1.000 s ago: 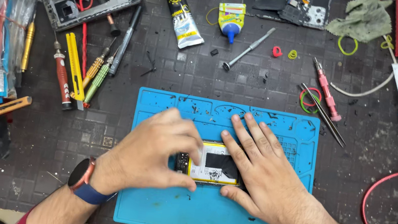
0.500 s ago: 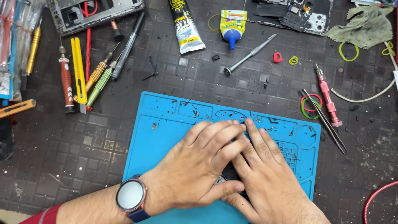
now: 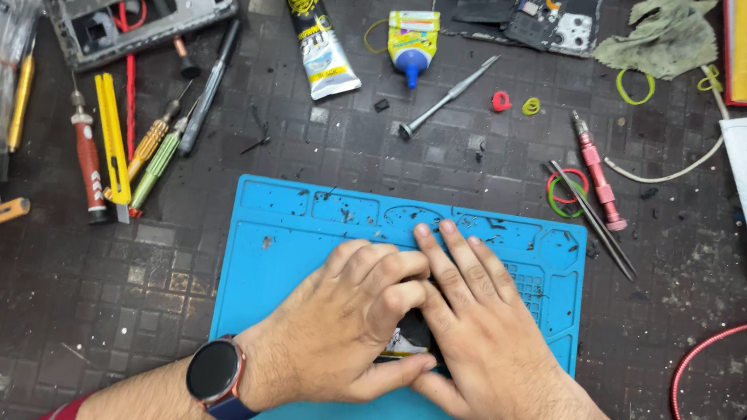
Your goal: The person applies adhesive from a tube onto the frame of an opened smartphone, then presses a new battery into the phone body. They scrape adhesive residue off their hand with a blade and use a screwdriver to tighten screws around the phone's edge.
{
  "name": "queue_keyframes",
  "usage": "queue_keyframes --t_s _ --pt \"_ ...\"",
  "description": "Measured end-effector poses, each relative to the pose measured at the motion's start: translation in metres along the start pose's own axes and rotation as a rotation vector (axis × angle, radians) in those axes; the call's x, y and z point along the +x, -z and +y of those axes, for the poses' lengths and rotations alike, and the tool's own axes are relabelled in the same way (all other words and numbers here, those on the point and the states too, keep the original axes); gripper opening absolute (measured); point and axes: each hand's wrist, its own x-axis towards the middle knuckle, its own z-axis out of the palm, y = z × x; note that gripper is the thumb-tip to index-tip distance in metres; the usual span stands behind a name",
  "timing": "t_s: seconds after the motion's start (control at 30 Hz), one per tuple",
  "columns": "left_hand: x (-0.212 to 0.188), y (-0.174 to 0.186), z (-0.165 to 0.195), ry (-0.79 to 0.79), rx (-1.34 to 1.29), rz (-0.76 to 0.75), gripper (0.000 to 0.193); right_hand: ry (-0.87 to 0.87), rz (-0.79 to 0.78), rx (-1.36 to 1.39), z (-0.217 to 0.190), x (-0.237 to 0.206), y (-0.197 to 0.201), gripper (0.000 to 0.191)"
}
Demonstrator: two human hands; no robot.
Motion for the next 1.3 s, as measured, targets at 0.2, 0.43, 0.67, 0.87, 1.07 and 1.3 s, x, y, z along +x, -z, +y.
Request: queue_keyframes --t_s 0.2,0.43,0.67,0.87,1.07,1.3 --pt "0.0 0.014 -0.003 0.028 -0.073 -0.01 0.067 0.013 -0.003 -0.05 -0.001 0.001 -0.003 0.086" --pt "0.004 0.037 -0.004 -0.052 -0.103 -0.088 0.072 0.033 0.057 -0.102 -0.002 0.0 -0.005 0.083" --pt "0.002 0.042 -0.012 -0.068 -0.081 -0.162 0.068 0.043 0.078 -0.114 0.003 -0.001 -0.006 0.081" --pt "0.0 0.032 -0.01 -0.148 0.064 -0.128 0.061 0.063 0.127 -0.083 0.003 -0.001 0.0 0.07" --pt "-0.005 0.031 -0.007 -0.176 0.129 -0.1 0.067 0.089 0.198 -0.032 0.002 -0.001 0.009 0.054" --pt "-0.003 0.037 -0.01 -0.164 0.082 0.039 0.034 0.123 0.386 -0.02 0.003 -0.003 0.017 0.043"
